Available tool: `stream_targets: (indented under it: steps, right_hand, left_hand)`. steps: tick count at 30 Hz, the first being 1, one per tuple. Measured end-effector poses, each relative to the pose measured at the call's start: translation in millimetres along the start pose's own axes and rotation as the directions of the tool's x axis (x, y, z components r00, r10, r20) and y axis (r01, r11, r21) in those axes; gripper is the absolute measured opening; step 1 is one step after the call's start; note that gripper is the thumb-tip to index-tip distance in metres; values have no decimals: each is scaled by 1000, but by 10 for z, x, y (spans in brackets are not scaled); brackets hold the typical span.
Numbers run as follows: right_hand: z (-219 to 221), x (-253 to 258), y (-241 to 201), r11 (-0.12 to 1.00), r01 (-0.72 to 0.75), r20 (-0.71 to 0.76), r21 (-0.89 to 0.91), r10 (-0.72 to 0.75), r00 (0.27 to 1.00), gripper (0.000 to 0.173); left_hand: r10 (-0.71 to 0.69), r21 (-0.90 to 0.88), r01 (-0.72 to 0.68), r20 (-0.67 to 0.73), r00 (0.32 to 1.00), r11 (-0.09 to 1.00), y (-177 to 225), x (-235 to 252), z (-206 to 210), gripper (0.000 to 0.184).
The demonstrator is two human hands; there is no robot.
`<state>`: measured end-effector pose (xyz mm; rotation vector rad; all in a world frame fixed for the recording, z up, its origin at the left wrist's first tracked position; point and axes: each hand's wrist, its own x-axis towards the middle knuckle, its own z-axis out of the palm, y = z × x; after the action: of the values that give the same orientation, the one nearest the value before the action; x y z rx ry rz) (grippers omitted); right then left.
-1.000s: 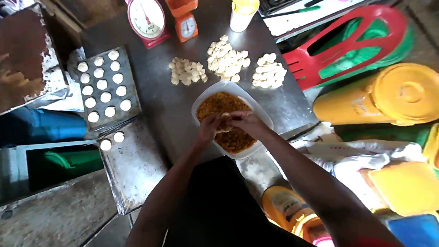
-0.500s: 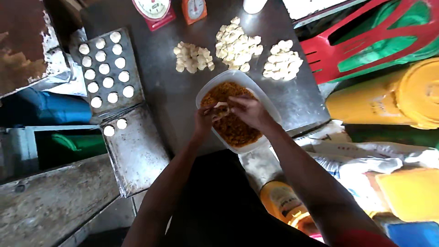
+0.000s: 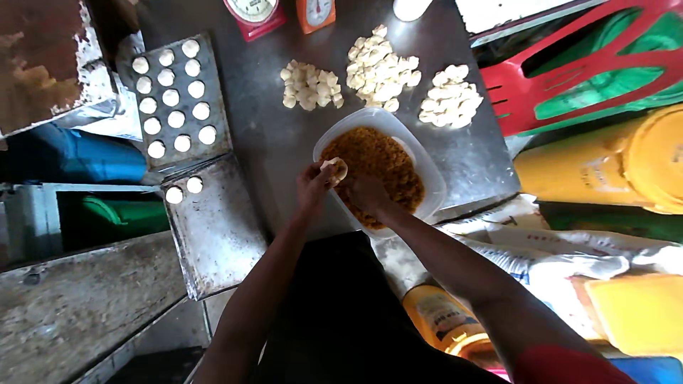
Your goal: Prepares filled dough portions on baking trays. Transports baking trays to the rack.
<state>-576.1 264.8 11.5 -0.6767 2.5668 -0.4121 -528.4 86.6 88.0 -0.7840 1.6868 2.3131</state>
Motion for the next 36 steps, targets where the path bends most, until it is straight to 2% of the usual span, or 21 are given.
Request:
stream_targets:
  steps: [4,6,9,12,15,18,19,21,23,24,27,31,34,36]
  right_hand:
    - [-364,-130,34,978,-136,-21,156,141,990,19]
    - [-604,-244,62,954,-134,-112,267,168,979,17]
    - [-901,-413,7,888,48,-323,457,116,939,14]
    - [-1020,-464,-156,864,254,-489,435,-11,872,13]
    - [-898,-385,-160,889,273,-512,368,-51,857,11]
    - [-844,-357,-47,843,281,-546,460,19,838,10]
    - [-851,-370,-11,829,263,-544,494,58,837,13]
    - [-876,-412,55,799,172,-479,577,160,863,32]
    - [-896,-451,161,748,67,-349,660,227,909,53]
    - [-918,-469,200,699,33,-278,714,239,930,55]
    - [-976,-485,215,507,59,-191,860,212,958,33]
    - [-856,-468,253,425,77,-228,902,316,921,21]
    - [-827,-448,235,368,-12,-152,930,412,898,19]
    - [-832,-447,244,309,-65,-79,949,433,898,19]
  left_hand:
    - [-21,-43,20,-19,1000,999,-41,36,-67,25]
    - [-26,-22,26,1,1000,999,-54,57,-53,29]
    - [-39,25,38,29,999,999,-36,84,43,38]
    - [-66,35,64,76,995,997,0,79,184,39]
    - [-61,21,59,128,990,998,-47,105,289,32]
    - [-62,-10,64,139,988,998,-54,129,366,30]
    - [-62,-21,65,139,988,998,-50,130,385,30]
    - [-52,-30,58,174,983,998,-49,135,418,28]
    - [-29,-27,36,231,973,999,-64,148,447,27]
    - [-18,-26,26,257,966,999,-78,162,459,27]
    - [-3,10,0,321,947,1000,-88,202,482,29]
    - [2,241,-90,344,939,966,-49,230,524,33]
    - [34,547,-230,344,938,805,25,264,552,33]
    - [39,625,-262,347,937,735,79,276,588,30]
